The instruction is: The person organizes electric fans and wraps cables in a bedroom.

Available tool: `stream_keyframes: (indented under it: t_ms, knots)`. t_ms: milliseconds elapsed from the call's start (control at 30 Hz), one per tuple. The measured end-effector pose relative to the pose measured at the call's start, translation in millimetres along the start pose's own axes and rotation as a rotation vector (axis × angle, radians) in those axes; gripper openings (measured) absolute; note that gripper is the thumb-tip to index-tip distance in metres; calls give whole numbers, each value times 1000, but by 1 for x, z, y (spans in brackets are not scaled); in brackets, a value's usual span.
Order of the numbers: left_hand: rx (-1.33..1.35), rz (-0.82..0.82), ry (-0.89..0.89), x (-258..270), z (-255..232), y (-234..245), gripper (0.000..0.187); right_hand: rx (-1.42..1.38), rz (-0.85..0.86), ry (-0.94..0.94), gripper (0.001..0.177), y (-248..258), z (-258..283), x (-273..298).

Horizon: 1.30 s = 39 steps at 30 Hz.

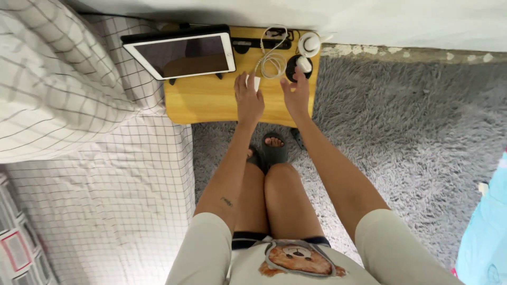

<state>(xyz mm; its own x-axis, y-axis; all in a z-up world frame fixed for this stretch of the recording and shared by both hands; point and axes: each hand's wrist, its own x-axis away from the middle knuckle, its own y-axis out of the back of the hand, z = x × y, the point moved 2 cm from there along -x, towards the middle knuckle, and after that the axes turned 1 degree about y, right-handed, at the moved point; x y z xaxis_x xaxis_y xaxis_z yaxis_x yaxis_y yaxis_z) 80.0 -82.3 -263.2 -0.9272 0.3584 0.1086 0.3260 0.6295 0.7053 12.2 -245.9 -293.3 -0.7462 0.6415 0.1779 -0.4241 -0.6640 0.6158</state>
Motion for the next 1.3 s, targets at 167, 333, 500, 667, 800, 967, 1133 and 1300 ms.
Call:
stream_keyframes:
  t_ms: [167,333,500,667,800,967,1133,1300]
  knots:
    - [93,126,73,25,-80,108,58,-144,129,-114,53,101,70,53]
    - [134,97,20,65,-175,217,47,-514,236,-315,47,211,135,114]
    - [368,61,-129,109,-268,286,19,-671,173,-332,39,348,241,187]
    - [418,217,-170,166,-367,284,21,-885,24,-304,35,450,237,253]
    - [476,494,-289,226,-457,239,22,-1000,-169,-299,30,537,194,318]
    - [584,699,-364,315,-576,144,21,-1025,-387,-343,25,651,105,425]
    - [572,793,-390,420,-692,46,20,-962,-553,-436,23,772,14,523]
    - [661,985,-327,504,-767,-64,18,-1035,-736,-441,21,864,-63,579]
